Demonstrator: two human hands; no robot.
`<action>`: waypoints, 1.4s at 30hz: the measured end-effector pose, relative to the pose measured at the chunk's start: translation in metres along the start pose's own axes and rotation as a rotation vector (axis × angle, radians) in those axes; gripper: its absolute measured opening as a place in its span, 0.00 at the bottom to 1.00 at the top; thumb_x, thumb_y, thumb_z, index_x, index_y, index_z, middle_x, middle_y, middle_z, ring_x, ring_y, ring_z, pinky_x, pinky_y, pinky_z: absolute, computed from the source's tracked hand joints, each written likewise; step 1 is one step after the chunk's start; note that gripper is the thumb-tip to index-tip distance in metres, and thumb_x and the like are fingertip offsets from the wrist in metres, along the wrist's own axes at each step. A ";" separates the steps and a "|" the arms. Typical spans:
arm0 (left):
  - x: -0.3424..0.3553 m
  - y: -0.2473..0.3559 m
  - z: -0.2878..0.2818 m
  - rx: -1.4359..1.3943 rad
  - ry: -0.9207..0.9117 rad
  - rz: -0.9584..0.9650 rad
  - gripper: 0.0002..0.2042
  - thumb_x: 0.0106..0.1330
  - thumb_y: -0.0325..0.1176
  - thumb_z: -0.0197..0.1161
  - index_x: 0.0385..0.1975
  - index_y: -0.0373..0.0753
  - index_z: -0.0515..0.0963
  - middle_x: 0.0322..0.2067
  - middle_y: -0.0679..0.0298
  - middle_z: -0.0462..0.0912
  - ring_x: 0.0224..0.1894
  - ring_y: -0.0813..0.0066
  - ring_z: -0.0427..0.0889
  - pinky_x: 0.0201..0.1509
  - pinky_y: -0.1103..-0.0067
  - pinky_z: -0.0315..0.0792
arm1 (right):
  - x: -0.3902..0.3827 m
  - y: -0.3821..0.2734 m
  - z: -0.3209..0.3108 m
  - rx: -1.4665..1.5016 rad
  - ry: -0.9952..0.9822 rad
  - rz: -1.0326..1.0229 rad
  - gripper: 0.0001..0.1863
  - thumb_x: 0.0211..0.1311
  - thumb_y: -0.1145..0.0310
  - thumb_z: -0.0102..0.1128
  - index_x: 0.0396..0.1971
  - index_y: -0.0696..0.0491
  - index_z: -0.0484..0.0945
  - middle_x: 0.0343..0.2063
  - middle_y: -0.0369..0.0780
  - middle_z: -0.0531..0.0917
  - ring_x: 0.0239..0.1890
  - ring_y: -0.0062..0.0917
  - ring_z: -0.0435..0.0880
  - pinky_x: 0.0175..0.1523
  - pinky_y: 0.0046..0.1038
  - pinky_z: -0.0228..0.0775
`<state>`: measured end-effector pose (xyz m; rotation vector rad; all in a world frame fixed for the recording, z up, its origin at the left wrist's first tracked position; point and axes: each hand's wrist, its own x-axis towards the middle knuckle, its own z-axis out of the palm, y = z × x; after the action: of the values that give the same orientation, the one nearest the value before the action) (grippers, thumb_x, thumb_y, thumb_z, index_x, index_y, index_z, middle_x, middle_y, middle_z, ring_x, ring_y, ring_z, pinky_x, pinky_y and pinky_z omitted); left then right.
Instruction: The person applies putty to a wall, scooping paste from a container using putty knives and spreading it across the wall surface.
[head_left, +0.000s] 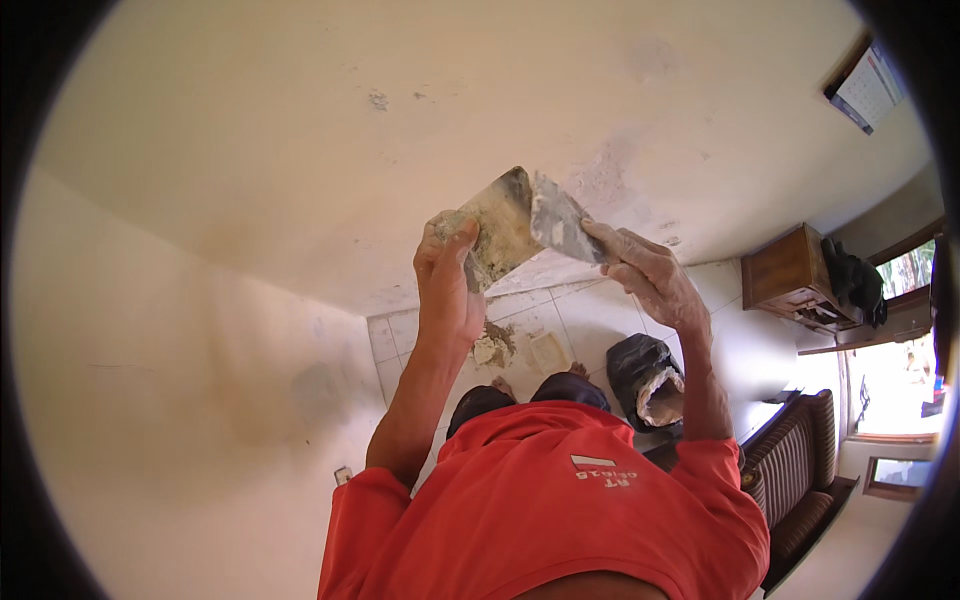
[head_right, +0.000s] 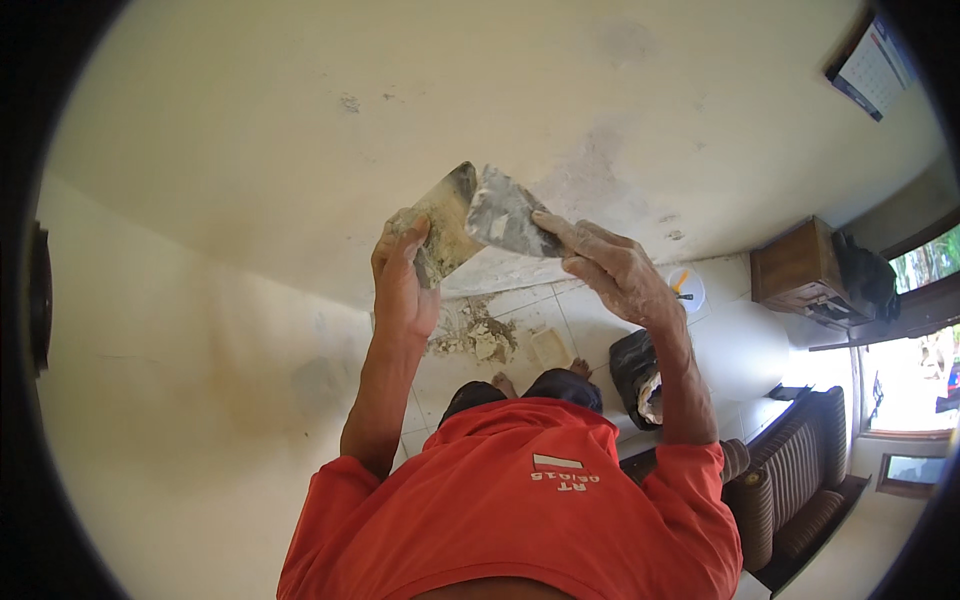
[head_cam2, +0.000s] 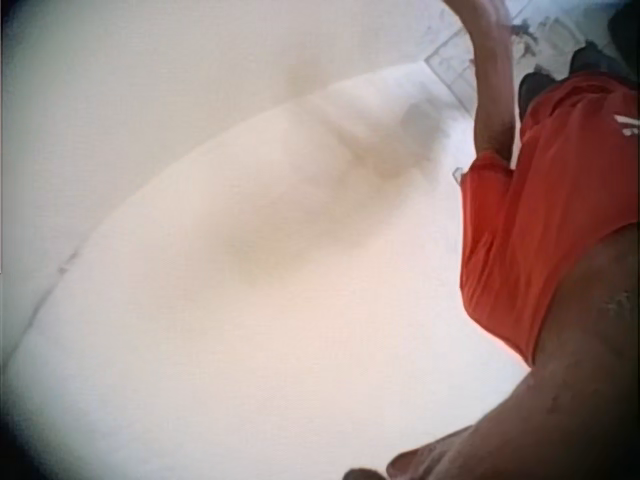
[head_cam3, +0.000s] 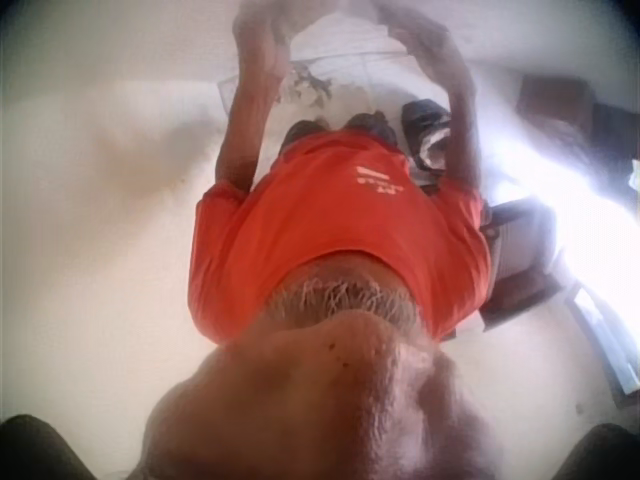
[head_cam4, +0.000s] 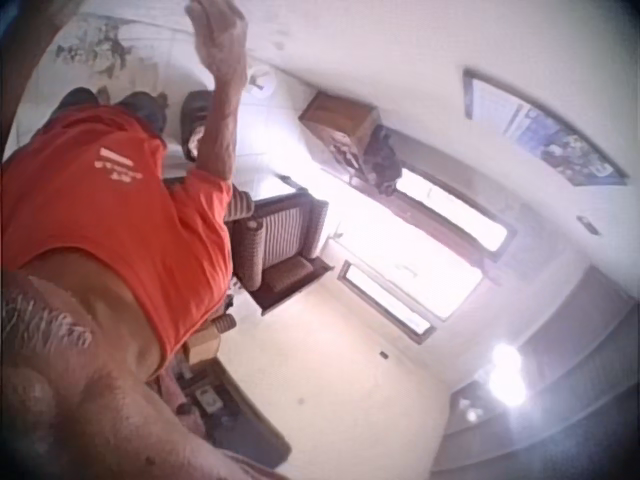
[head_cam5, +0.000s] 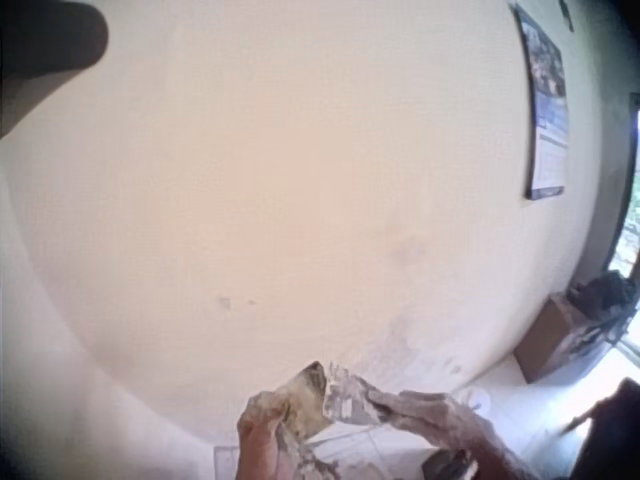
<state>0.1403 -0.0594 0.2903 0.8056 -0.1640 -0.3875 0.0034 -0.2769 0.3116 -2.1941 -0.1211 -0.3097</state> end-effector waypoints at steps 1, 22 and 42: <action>-0.003 0.004 0.005 0.000 0.000 0.000 0.09 0.66 0.27 0.58 0.44 0.34 0.73 0.42 0.65 0.79 0.45 0.76 0.79 0.51 0.77 0.74 | 0.001 0.005 -0.001 0.000 0.000 0.000 0.27 0.65 0.68 0.54 0.64 0.51 0.66 0.32 0.38 0.79 0.31 0.23 0.75 0.32 0.28 0.70; 0.027 -0.003 -0.044 0.931 -0.366 0.742 0.07 0.67 0.23 0.56 0.39 0.34 0.64 0.44 0.50 0.80 0.38 0.72 0.76 0.43 0.79 0.72 | -0.015 0.009 0.035 1.948 -0.108 0.396 0.25 0.73 0.53 0.44 0.30 0.63 0.71 0.14 0.38 0.71 0.06 0.13 0.64 0.06 0.15 0.59; -0.064 -0.043 -0.160 1.251 0.142 0.135 0.09 0.66 0.29 0.56 0.40 0.30 0.67 0.40 0.55 0.73 0.42 0.68 0.70 0.51 0.74 0.66 | 0.167 0.114 0.000 -0.037 1.244 0.023 0.39 0.62 0.69 0.61 0.71 0.49 0.53 0.32 0.45 0.76 0.30 0.36 0.77 0.34 0.34 0.71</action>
<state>0.1155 0.0461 0.1492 2.0345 -0.3327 -0.0526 0.1868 -0.3496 0.2672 -1.6749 0.5917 -1.5692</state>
